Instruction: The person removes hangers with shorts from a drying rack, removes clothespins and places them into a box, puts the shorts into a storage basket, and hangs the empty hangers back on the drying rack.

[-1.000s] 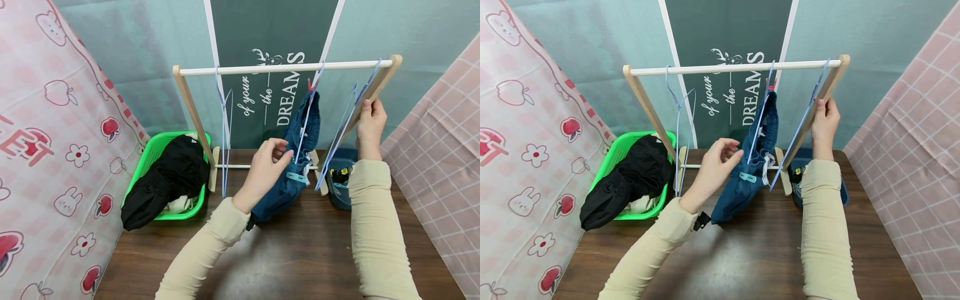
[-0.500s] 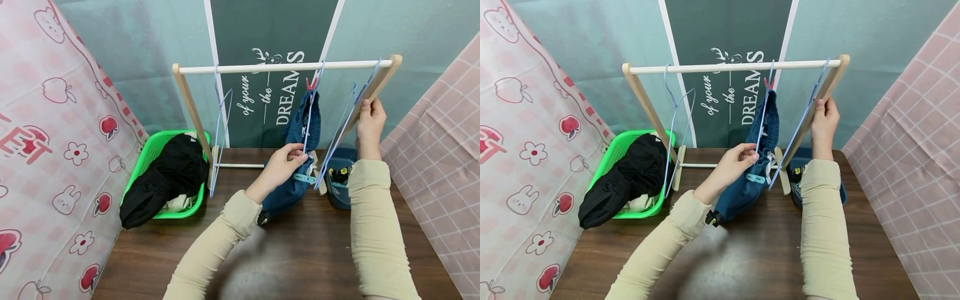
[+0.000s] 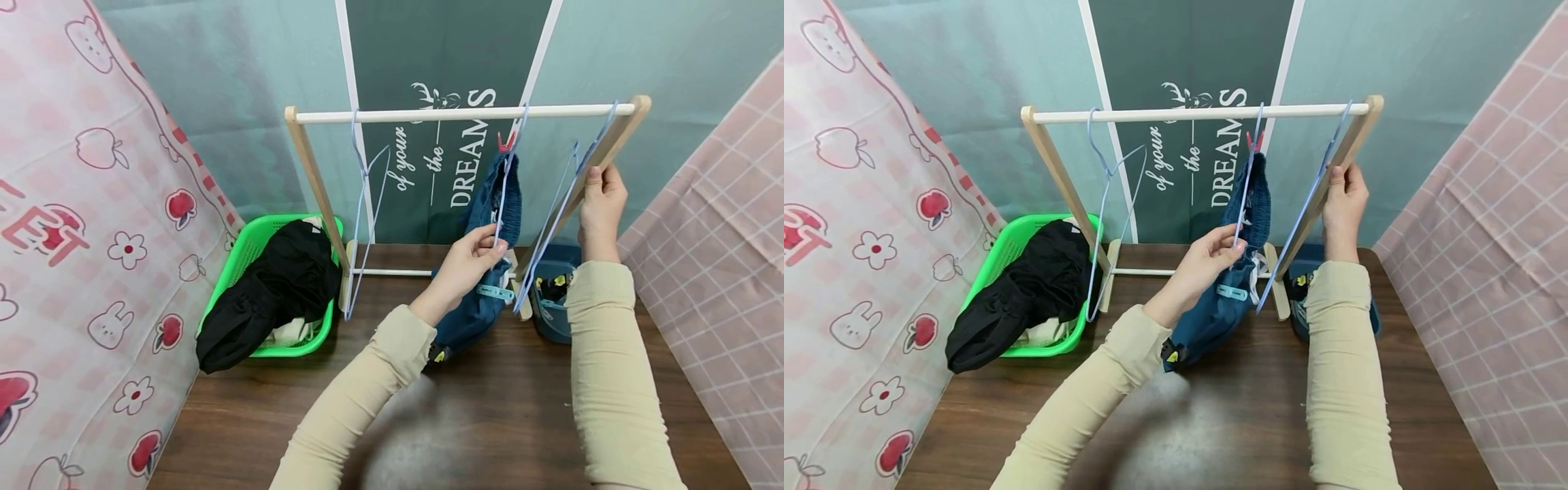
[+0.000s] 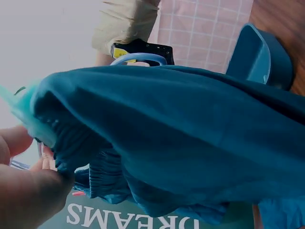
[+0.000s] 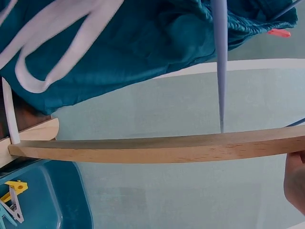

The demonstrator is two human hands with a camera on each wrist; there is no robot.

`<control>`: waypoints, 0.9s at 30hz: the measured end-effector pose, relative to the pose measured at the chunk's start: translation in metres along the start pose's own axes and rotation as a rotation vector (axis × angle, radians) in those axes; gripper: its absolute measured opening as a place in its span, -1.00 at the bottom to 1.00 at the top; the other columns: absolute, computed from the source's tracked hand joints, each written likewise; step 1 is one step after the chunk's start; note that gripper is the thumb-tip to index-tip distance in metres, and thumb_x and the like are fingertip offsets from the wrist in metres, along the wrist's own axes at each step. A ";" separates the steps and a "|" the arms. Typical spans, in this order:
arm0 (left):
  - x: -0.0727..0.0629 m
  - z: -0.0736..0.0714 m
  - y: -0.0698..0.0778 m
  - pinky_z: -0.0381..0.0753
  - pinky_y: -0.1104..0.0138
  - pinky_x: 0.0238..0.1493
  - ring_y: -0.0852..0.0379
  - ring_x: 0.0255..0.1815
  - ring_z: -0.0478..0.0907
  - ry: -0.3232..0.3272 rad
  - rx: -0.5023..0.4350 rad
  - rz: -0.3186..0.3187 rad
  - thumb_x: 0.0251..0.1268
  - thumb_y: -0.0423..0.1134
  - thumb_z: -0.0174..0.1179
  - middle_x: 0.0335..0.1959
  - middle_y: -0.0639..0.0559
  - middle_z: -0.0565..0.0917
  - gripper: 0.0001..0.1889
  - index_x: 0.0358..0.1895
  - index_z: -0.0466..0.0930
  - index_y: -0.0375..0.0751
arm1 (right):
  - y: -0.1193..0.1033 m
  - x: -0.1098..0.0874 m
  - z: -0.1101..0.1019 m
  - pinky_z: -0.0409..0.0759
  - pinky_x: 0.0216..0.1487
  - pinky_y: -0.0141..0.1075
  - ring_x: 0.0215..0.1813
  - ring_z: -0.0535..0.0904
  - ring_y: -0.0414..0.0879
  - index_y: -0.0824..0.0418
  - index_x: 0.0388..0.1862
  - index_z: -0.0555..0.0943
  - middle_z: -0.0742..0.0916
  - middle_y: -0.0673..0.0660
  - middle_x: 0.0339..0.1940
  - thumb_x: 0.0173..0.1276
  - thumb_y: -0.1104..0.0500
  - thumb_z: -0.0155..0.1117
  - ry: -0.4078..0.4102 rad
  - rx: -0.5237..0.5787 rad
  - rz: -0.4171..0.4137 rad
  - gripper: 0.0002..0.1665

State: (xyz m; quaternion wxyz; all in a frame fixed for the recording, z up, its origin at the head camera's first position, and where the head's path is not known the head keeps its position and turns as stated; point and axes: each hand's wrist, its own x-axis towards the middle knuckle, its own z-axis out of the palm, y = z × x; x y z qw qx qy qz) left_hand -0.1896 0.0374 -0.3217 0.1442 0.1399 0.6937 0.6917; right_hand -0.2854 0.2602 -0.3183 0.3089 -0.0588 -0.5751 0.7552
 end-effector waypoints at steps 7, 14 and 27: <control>0.001 -0.003 0.006 0.54 0.43 0.09 -0.14 0.21 0.50 0.088 0.012 0.078 0.43 -0.37 -0.02 0.14 -0.29 0.58 -0.61 0.29 0.40 -0.30 | -0.003 -0.001 0.002 0.40 -0.08 -0.45 -0.20 0.49 -0.27 0.15 0.04 0.62 0.63 -0.09 -0.31 0.33 0.10 0.08 0.006 -0.012 0.013 -0.64; -0.005 -0.011 0.019 0.52 0.45 0.12 -0.16 0.19 0.50 0.085 0.003 0.149 0.40 -0.46 -0.01 0.13 -0.33 0.57 -0.63 0.24 0.43 -0.38 | -0.005 -0.002 0.000 0.40 -0.06 -0.45 -0.19 0.49 -0.28 0.16 0.10 0.60 0.62 -0.11 -0.29 0.34 0.09 0.07 0.006 -0.032 0.036 -0.60; -0.031 -0.047 0.025 0.45 0.48 -0.13 -0.06 -0.01 0.54 0.241 0.230 0.182 0.42 -0.44 -0.04 -0.02 -0.28 0.63 -0.69 0.15 0.53 -0.27 | -0.008 -0.006 -0.001 0.38 -0.11 -0.45 -0.24 0.47 -0.27 0.16 0.04 0.63 0.61 -0.10 -0.34 0.34 0.13 0.09 -0.007 -0.018 0.011 -0.65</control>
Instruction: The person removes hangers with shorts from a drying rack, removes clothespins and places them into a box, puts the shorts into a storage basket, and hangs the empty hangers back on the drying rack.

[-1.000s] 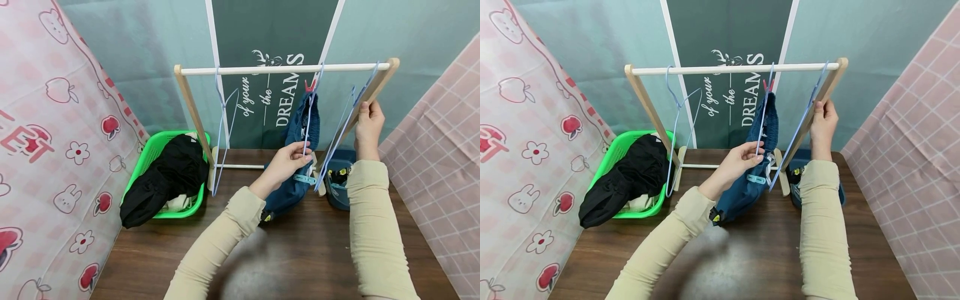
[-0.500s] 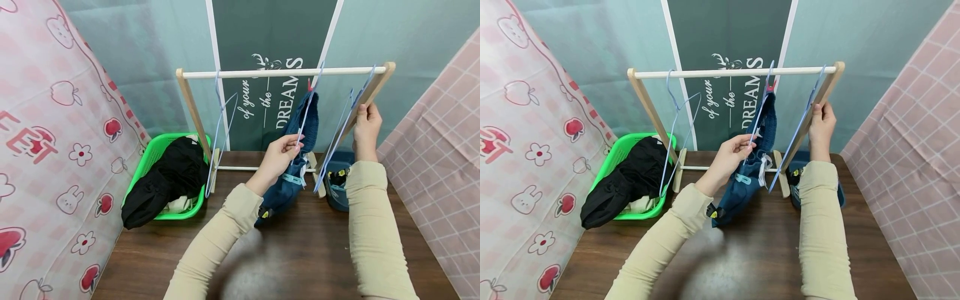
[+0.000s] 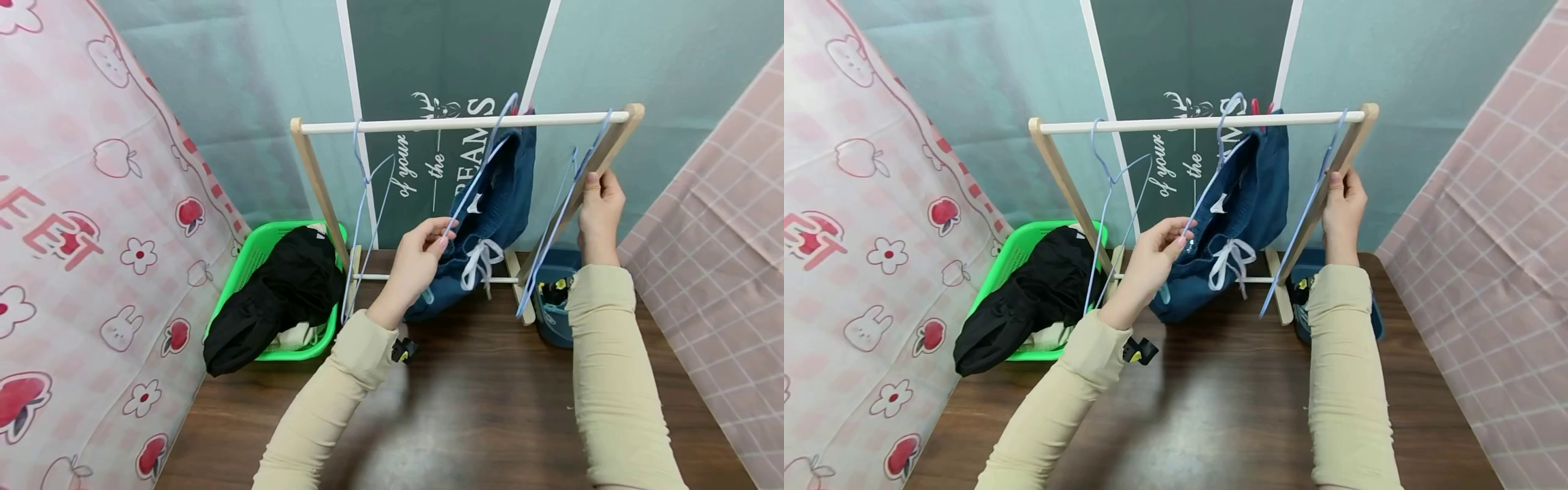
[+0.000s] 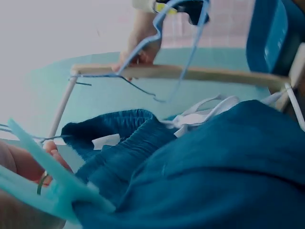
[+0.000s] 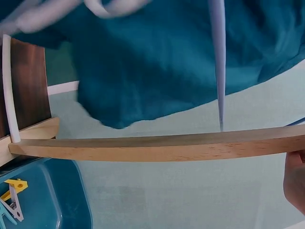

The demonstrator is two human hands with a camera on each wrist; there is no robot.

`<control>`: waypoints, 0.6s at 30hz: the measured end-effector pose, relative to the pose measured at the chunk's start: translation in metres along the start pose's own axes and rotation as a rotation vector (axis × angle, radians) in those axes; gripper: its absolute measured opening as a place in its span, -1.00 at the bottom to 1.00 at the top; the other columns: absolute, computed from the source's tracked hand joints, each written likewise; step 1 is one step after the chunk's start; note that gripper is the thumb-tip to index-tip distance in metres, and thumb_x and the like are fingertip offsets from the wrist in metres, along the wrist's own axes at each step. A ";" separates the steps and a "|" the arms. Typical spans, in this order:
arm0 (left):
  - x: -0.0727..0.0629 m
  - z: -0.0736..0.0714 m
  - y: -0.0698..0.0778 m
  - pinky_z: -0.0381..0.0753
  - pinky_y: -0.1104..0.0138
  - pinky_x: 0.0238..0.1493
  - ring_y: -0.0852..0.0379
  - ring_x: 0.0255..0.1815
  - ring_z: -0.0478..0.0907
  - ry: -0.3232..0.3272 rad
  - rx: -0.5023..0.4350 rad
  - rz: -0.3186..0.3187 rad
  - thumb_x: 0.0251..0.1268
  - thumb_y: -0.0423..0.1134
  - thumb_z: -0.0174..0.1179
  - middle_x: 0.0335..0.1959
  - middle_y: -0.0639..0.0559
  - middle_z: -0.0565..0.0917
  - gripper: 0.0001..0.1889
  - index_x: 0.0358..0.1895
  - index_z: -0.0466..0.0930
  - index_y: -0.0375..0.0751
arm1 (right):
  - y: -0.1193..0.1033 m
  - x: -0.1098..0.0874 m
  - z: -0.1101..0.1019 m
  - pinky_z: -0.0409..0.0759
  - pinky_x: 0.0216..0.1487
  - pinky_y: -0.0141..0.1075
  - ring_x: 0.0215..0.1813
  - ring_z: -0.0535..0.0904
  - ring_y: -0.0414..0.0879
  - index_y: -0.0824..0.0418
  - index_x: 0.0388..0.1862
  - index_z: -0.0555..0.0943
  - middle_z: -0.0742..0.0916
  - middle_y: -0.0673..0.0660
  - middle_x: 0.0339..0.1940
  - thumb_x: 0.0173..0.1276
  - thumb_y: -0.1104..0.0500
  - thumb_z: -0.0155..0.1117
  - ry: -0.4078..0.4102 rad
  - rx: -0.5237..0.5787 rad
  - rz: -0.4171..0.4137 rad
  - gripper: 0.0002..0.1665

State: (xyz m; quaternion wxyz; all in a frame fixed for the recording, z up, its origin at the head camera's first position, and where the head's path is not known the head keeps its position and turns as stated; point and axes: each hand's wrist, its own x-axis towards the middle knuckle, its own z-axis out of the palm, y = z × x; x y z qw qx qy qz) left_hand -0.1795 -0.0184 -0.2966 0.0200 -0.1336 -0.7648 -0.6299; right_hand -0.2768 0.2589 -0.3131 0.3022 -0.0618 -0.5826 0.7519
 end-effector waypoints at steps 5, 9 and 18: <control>-0.012 -0.015 -0.007 0.52 0.40 -0.15 0.02 -0.10 0.59 0.084 0.192 0.066 0.40 -0.42 0.01 -0.13 -0.15 0.68 -0.72 0.07 0.61 -0.23 | 0.002 0.003 -0.002 0.38 -0.12 -0.45 -0.25 0.47 -0.27 0.15 0.02 0.64 0.61 -0.09 -0.36 0.33 0.12 0.09 0.007 0.014 0.008 -0.66; -0.024 -0.030 -0.013 0.52 0.36 -0.18 0.05 -0.20 0.59 0.160 0.296 0.159 0.37 -0.40 0.06 -0.21 -0.11 0.68 -0.77 -0.02 0.66 -0.23 | 0.002 0.004 -0.002 0.39 -0.10 -0.46 -0.23 0.48 -0.27 0.15 0.03 0.64 0.63 -0.10 -0.33 0.33 0.12 0.11 0.006 0.012 0.000 -0.66; -0.044 -0.080 -0.034 0.41 0.53 -0.33 0.29 -0.40 0.46 0.291 0.278 0.200 0.26 -0.26 0.25 -0.32 -0.13 0.69 -0.85 -0.27 0.70 -0.29 | 0.007 0.008 -0.004 0.39 -0.10 -0.47 -0.23 0.48 -0.27 0.14 0.02 0.64 0.64 -0.10 -0.32 0.31 0.12 0.13 -0.009 0.016 -0.008 -0.67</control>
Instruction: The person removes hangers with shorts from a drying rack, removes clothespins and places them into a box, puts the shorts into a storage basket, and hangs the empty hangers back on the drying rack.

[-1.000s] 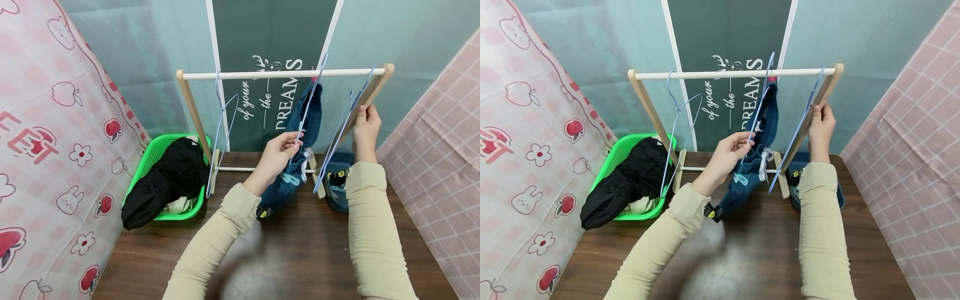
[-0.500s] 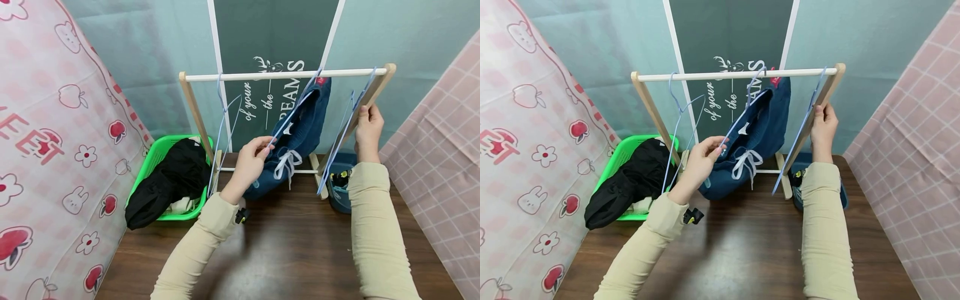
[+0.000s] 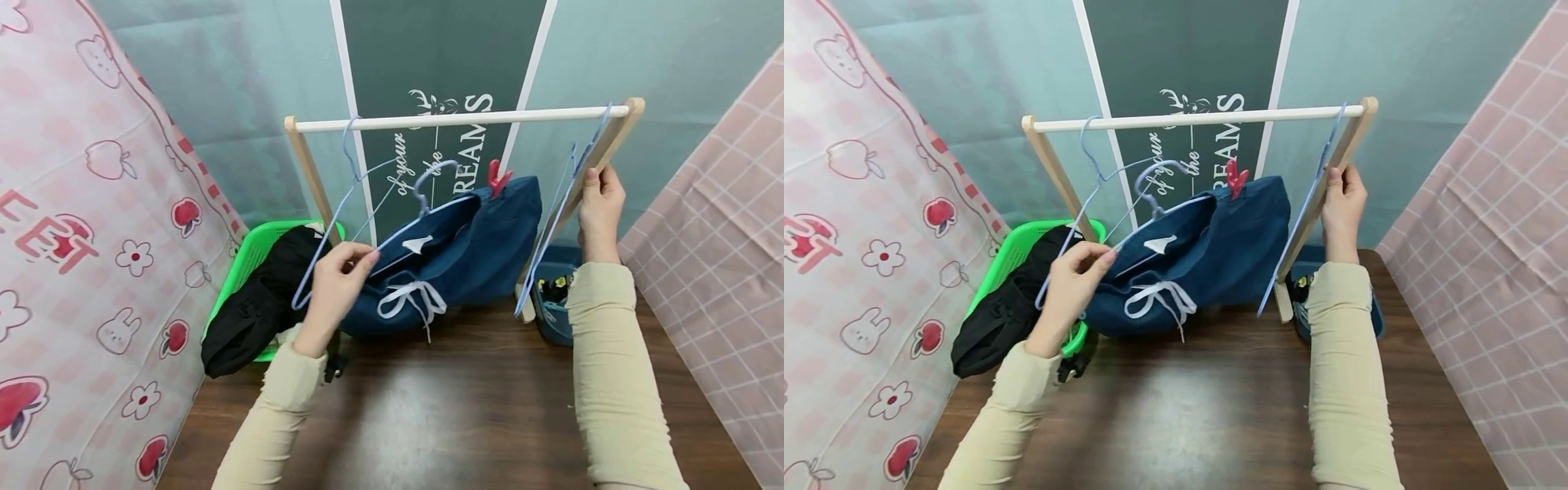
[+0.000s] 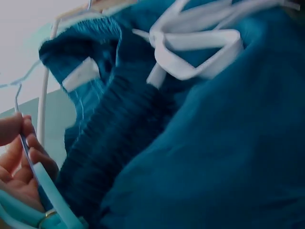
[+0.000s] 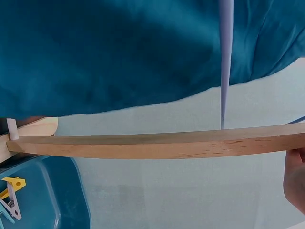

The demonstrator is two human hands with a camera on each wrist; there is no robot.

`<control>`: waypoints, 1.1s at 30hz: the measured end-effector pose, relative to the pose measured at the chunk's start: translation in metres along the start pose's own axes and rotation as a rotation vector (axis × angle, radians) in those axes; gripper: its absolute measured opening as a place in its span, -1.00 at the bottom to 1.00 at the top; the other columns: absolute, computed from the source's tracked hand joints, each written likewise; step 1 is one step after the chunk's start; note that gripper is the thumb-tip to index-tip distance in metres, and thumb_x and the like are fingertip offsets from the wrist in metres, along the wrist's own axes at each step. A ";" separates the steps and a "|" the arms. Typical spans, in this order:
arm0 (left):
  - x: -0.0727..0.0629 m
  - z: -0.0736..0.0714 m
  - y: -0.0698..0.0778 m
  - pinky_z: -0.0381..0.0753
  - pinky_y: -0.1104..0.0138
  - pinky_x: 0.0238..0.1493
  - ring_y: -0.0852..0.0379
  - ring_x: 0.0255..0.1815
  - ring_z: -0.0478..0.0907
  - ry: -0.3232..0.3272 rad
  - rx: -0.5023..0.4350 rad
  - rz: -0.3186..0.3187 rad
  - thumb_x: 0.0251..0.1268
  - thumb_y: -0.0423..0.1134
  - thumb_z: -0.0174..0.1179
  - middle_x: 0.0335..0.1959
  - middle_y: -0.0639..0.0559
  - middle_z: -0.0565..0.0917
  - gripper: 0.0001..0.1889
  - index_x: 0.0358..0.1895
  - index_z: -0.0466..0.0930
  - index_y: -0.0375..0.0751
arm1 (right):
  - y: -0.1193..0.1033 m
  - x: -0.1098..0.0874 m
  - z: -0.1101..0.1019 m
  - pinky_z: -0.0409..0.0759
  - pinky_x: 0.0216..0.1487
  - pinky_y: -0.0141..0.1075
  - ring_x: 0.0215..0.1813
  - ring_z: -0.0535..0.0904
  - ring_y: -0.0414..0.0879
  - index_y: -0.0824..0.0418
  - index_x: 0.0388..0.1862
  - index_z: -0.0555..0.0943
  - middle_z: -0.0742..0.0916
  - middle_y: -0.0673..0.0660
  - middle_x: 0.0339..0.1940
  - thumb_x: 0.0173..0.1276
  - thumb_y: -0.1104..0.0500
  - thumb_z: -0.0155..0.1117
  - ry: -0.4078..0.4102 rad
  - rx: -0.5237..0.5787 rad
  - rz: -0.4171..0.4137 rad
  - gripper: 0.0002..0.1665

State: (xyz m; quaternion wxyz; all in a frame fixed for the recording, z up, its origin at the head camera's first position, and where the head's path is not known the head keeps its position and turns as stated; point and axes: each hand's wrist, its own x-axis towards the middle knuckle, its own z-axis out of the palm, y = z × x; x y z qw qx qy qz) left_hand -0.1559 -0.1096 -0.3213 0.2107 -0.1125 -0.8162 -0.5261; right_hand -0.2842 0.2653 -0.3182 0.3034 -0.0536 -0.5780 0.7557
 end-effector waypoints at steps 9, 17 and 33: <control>-0.002 -0.057 -0.032 0.36 0.53 -0.41 0.39 -0.51 0.41 0.157 -0.218 0.029 0.25 -0.38 0.23 -0.51 0.34 0.59 -0.92 -0.35 0.67 -0.33 | 0.005 0.004 -0.004 0.39 -0.15 -0.46 -0.28 0.48 -0.26 0.11 -0.13 0.67 0.64 -0.06 -0.38 0.24 0.10 0.17 0.015 0.047 -0.006 -0.74; -0.002 -0.097 -0.054 0.35 0.51 -0.43 0.29 -0.53 0.43 0.377 -0.650 0.027 0.14 -0.29 0.34 -0.55 0.13 0.66 -0.91 -0.46 0.67 -0.21 | 0.006 0.003 -0.002 0.41 -0.15 -0.47 -0.29 0.49 -0.27 0.13 -0.17 0.67 0.64 -0.06 -0.39 0.23 0.10 0.18 0.008 0.074 -0.005 -0.75; -0.020 -0.152 -0.099 0.32 0.45 -0.53 0.14 -0.64 0.36 0.732 -1.024 -0.137 0.07 -0.46 0.29 -0.62 -0.09 0.56 -0.84 -0.57 0.52 -0.42 | 0.006 0.001 0.000 0.42 -0.17 -0.47 -0.32 0.51 -0.27 0.16 -0.17 0.67 0.65 -0.05 -0.41 0.18 0.09 0.20 0.004 0.091 -0.014 -0.72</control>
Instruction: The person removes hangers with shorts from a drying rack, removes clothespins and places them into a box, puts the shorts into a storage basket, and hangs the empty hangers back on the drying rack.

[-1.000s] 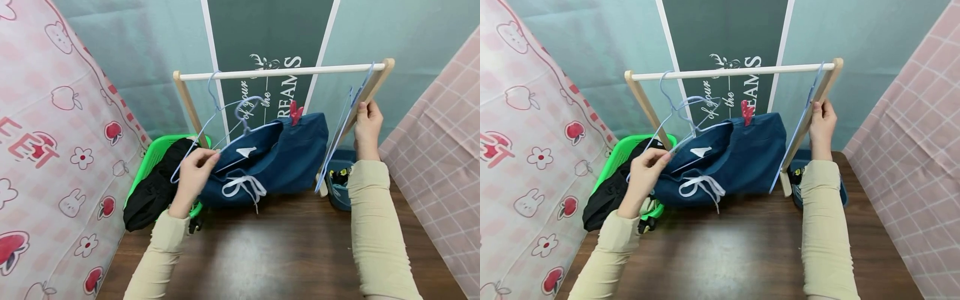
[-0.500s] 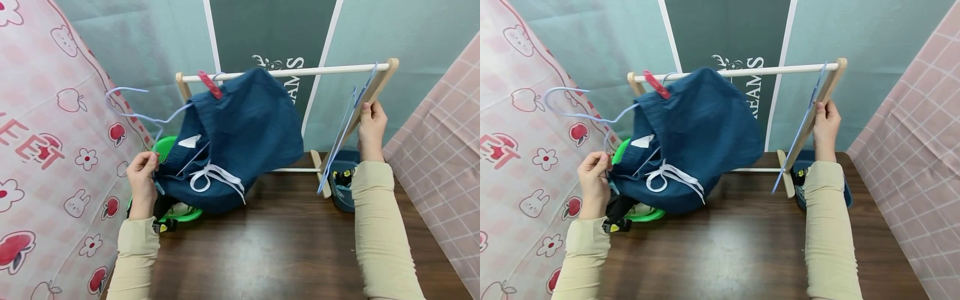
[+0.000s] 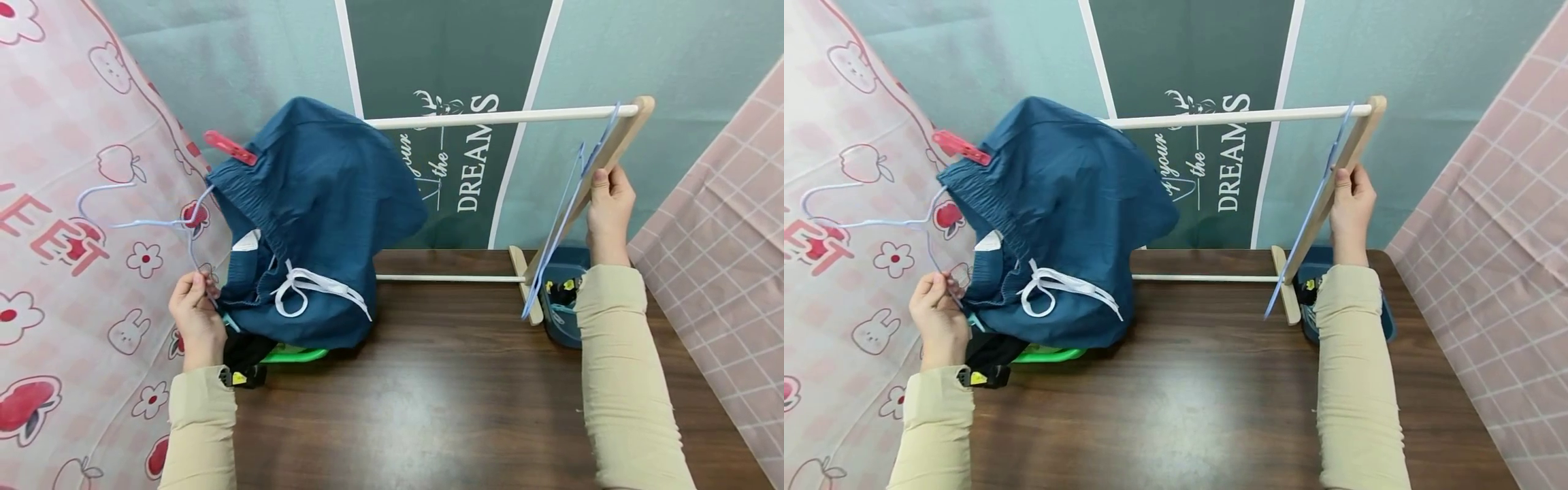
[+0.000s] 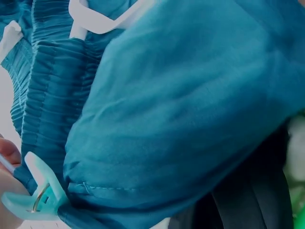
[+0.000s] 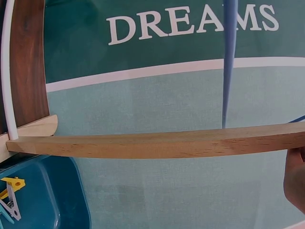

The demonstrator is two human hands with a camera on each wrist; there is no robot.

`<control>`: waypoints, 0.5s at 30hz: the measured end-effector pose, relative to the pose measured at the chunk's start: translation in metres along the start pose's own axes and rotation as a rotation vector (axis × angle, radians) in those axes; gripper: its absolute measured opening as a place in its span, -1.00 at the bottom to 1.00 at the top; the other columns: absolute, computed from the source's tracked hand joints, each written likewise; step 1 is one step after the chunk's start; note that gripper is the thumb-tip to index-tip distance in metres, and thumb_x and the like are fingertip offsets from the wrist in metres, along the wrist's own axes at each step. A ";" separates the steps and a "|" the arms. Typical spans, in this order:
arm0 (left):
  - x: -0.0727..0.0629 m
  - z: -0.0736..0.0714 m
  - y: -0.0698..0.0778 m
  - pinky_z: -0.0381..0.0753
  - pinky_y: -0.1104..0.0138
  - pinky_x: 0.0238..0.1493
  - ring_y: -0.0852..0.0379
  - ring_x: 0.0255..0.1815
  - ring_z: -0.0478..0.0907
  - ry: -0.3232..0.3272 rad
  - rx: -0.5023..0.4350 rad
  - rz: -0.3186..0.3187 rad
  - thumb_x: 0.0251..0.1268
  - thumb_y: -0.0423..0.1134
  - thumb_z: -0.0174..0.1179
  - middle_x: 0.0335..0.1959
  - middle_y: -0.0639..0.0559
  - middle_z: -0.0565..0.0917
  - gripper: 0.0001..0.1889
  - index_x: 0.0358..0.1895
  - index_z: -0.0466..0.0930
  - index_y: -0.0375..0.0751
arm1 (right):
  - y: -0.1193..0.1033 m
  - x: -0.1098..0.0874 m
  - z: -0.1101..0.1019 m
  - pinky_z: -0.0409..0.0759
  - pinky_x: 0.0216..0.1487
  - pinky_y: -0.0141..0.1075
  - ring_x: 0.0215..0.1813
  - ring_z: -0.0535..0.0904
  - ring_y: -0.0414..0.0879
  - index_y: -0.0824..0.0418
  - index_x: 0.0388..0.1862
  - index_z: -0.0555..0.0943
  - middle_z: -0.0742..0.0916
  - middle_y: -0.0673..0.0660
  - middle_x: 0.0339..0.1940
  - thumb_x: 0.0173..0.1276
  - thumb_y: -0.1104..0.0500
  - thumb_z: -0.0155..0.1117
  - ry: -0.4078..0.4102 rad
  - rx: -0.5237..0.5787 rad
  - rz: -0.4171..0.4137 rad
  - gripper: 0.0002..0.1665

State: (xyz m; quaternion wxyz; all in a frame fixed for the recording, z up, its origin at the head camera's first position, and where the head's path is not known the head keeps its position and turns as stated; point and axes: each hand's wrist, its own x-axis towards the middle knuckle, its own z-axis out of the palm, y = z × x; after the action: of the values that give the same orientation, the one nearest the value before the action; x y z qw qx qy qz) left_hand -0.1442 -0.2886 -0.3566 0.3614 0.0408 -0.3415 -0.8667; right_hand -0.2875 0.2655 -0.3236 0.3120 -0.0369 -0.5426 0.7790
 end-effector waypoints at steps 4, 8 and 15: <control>0.003 -0.016 0.003 0.30 0.46 -0.55 0.15 -0.63 0.34 0.092 -0.009 0.016 0.15 -0.44 0.24 -0.61 -0.08 0.54 -0.81 -0.58 0.49 -0.42 | -0.001 0.000 0.001 0.43 -0.17 -0.47 -0.31 0.52 -0.27 0.16 -0.19 0.67 0.66 -0.05 -0.42 0.20 0.10 0.20 -0.005 0.004 0.002 -0.75; 0.005 -0.028 0.007 0.29 0.47 -0.56 0.16 -0.63 0.31 0.141 0.027 0.037 0.30 -0.44 0.10 -0.62 -0.07 0.52 -0.76 -0.57 0.50 -0.42 | -0.001 -0.001 0.002 0.43 -0.16 -0.47 -0.30 0.52 -0.27 0.15 -0.16 0.67 0.66 -0.05 -0.40 0.21 0.10 0.19 -0.007 -0.010 0.005 -0.73; 0.007 -0.042 0.016 0.34 0.48 -0.58 0.15 -0.64 0.30 0.211 0.099 0.053 0.27 -0.46 0.13 -0.64 -0.06 0.52 -0.80 -0.52 0.59 -0.44 | -0.002 0.000 0.001 0.42 -0.16 -0.47 -0.29 0.51 -0.26 0.17 -0.13 0.67 0.64 -0.04 -0.39 0.22 0.11 0.18 0.000 -0.001 0.015 -0.72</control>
State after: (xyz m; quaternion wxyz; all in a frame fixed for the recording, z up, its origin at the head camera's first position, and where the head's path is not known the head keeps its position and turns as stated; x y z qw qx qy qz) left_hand -0.1262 -0.3248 -0.3779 0.4158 0.1403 -0.3449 -0.8297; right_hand -0.2869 0.2647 -0.3218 0.3060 -0.0411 -0.5426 0.7812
